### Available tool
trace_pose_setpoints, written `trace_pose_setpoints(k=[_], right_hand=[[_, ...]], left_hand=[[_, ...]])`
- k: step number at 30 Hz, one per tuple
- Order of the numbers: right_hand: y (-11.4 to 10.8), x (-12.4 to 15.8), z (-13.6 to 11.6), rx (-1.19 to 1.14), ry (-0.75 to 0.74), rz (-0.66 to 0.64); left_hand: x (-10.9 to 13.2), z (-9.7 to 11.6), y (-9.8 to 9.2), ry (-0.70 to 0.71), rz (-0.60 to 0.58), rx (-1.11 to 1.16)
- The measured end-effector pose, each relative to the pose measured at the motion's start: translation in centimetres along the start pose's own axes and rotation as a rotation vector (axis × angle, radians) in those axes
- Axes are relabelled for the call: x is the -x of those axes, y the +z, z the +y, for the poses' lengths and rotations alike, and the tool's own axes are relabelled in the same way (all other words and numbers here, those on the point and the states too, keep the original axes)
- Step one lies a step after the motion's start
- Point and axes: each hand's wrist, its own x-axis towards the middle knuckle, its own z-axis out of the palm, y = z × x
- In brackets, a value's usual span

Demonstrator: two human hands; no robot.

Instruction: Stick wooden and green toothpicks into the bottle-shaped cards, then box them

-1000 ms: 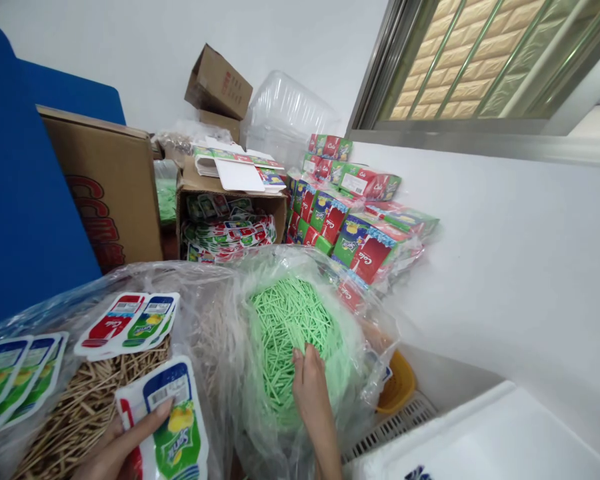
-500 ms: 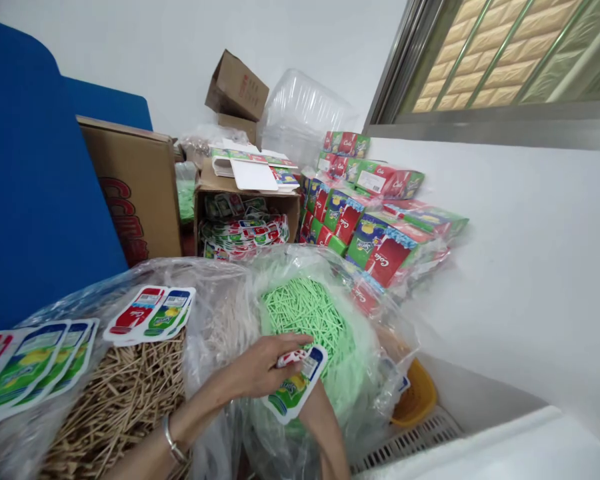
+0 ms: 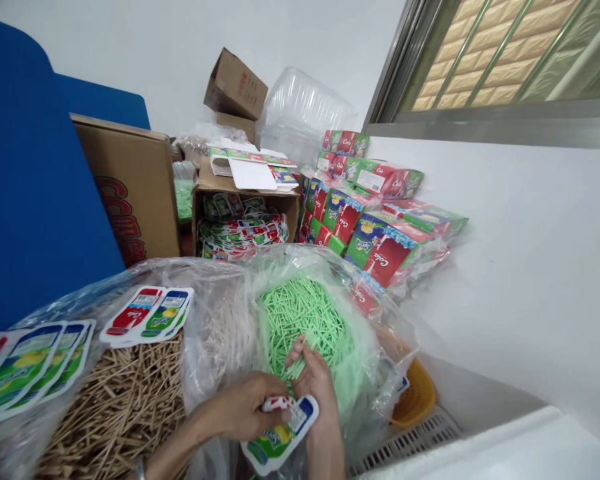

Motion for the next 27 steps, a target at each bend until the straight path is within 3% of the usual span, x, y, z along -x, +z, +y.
trace_pose_setpoints(k=[3,5,7,10,14,19,24,27], right_hand=[[1.1,1.6,0.2,-0.028,0.142,0.014],[1.4,2.5,0.1,0.017,0.158,0.054],[1.6,3.3,0.1,0.184,0.072,0.042],[2.2,4.8,0.8,0.498,-0.047,-0.121],[3.9,8.1,3.4,0.697,-0.089,-0.239],[5.8,11.5,7.4,0.690,-0.104,-0.332],[6.3,12.3,10.0,0.695,-0.056,-0.442],[6.3,12.3,10.9,0.709,-0.044,-0.458]], left_hand=[[0.5,0.1,0.1,-0.030,0.045,0.003],[1.9,0.1,-0.3,-0.083,0.119,0.112],[4.0,-0.1,-1.0,-0.207,0.302,0.393],[7.6,-0.7,-2.1,-0.416,0.648,0.794],[11.9,-1.8,-2.8,-0.624,0.958,0.942],[16.0,-4.2,-2.0,-0.798,1.070,0.995],[18.5,-6.0,-1.4,-0.816,1.128,0.958],[19.3,-6.3,-1.3,-0.789,1.098,0.923]])
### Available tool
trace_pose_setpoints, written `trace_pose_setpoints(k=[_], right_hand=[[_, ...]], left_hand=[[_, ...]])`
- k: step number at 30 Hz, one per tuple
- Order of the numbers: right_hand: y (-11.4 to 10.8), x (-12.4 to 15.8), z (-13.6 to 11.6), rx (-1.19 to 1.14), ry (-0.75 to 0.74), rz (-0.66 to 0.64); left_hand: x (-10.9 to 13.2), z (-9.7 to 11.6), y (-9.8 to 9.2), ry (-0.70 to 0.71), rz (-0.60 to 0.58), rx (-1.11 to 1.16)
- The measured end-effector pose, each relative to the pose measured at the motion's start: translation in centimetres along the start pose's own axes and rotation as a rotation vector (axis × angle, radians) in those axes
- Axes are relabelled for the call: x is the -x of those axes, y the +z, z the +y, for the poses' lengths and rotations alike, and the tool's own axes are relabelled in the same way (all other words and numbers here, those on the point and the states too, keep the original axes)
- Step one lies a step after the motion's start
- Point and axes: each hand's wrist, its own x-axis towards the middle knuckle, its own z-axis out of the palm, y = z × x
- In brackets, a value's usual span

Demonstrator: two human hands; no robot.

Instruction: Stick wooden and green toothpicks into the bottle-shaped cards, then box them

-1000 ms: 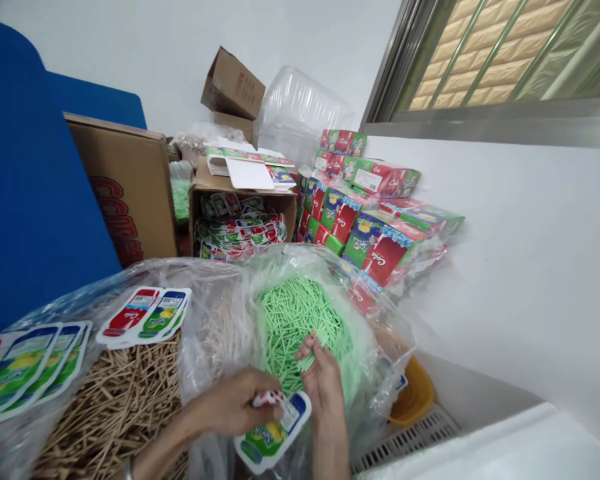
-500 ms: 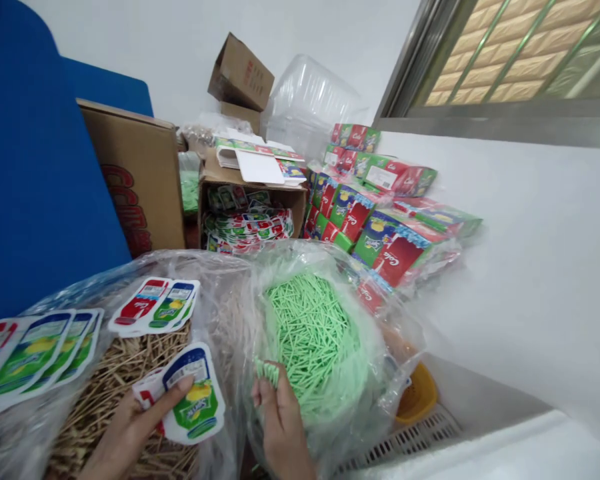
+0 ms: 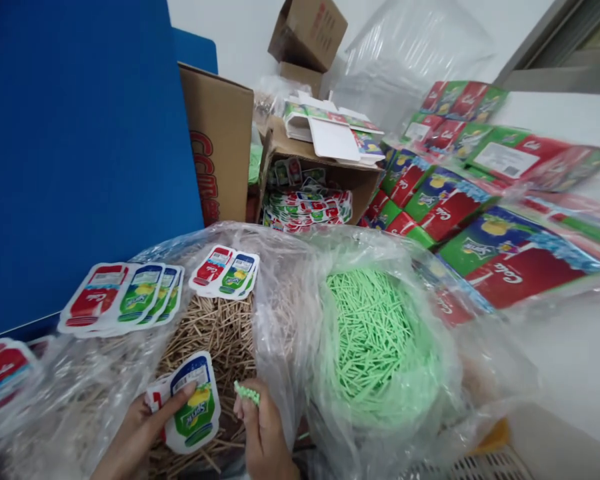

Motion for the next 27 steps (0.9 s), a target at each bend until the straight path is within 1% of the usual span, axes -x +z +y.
trace_pose_setpoints(k=[5,11,18,22,25,27], right_hand=[[0.6,-0.3,0.4,-0.038,0.047,0.012],[0.9,-0.6,0.5,-0.046,0.081,0.009],[0.8,-0.7,0.4,-0.048,0.097,0.022],[0.7,-0.7,0.5,-0.040,0.098,0.024],[0.6,-0.7,0.6,-0.032,0.120,0.037],[0.5,-0.6,0.7,-0.030,0.122,0.044]], left_hand=[[-0.1,-0.1,-0.6,0.016,-0.064,-0.041],[-0.5,-0.4,-0.8,0.079,-0.128,-0.113],[-0.8,-0.9,-0.4,0.108,-0.077,-0.136],[-1.2,-1.5,-0.5,0.111,-0.086,-0.147],[-1.4,-1.5,-0.6,0.142,-0.094,-0.219],[-1.4,-1.2,-0.7,0.176,-0.117,-0.324]])
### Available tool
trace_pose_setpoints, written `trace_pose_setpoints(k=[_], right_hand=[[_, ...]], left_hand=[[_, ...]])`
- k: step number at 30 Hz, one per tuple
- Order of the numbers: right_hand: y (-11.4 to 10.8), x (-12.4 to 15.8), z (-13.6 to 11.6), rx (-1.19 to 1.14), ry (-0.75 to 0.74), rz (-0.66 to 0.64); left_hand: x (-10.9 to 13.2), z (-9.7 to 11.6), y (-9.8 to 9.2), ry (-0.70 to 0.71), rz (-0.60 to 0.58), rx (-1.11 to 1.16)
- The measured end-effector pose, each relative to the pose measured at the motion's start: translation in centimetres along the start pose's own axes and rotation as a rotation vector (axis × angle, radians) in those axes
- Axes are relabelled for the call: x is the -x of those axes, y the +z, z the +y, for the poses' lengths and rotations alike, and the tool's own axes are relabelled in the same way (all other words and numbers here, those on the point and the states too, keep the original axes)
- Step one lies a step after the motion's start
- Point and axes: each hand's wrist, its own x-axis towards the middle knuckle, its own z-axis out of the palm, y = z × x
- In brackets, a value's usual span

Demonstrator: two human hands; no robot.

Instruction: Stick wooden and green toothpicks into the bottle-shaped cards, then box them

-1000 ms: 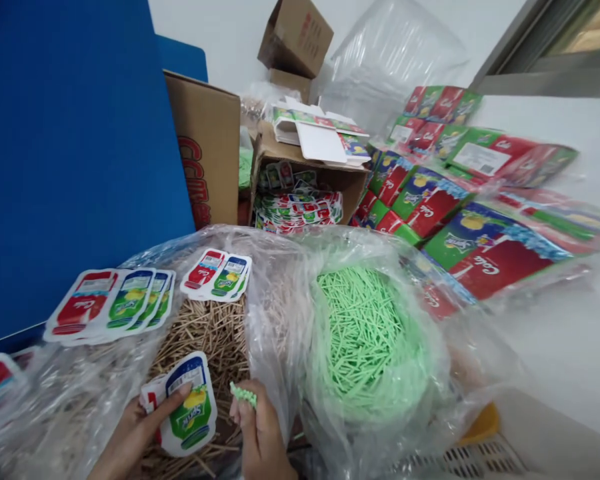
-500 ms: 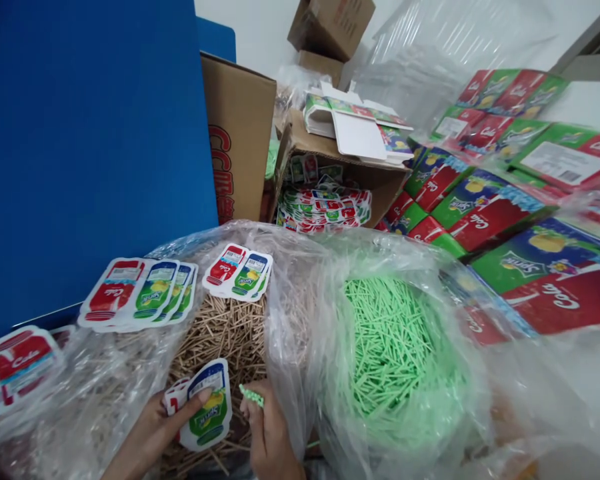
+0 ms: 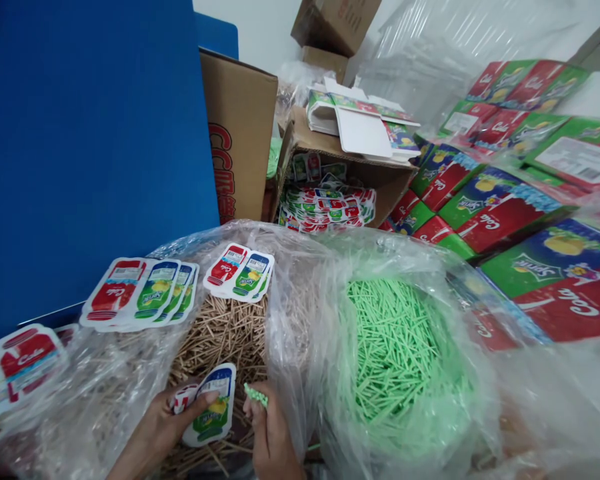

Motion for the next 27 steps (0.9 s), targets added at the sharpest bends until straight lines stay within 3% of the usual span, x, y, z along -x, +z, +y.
trace_pose_setpoints(k=[9,13,17,24,27], right_hand=[[-0.1,-0.6,-0.7,-0.036,0.013,-0.008],[-0.6,-1.3,-1.3,-0.090,0.037,-0.013],[-1.2,-2.2,-1.9,-0.131,0.050,-0.085],[-0.5,-3.1,-3.4,-0.344,0.113,-0.001],[-0.5,-3.1,-3.6,-0.428,0.157,0.029]], left_hand=[[-0.1,1.2,0.5,0.251,0.001,-0.407],[0.1,1.1,1.1,0.332,-0.006,-0.431],[0.5,1.5,1.5,0.439,-0.134,-0.363],[0.5,0.8,1.3,0.183,-0.062,-0.327],[0.5,0.6,1.3,0.147,-0.105,-0.318]])
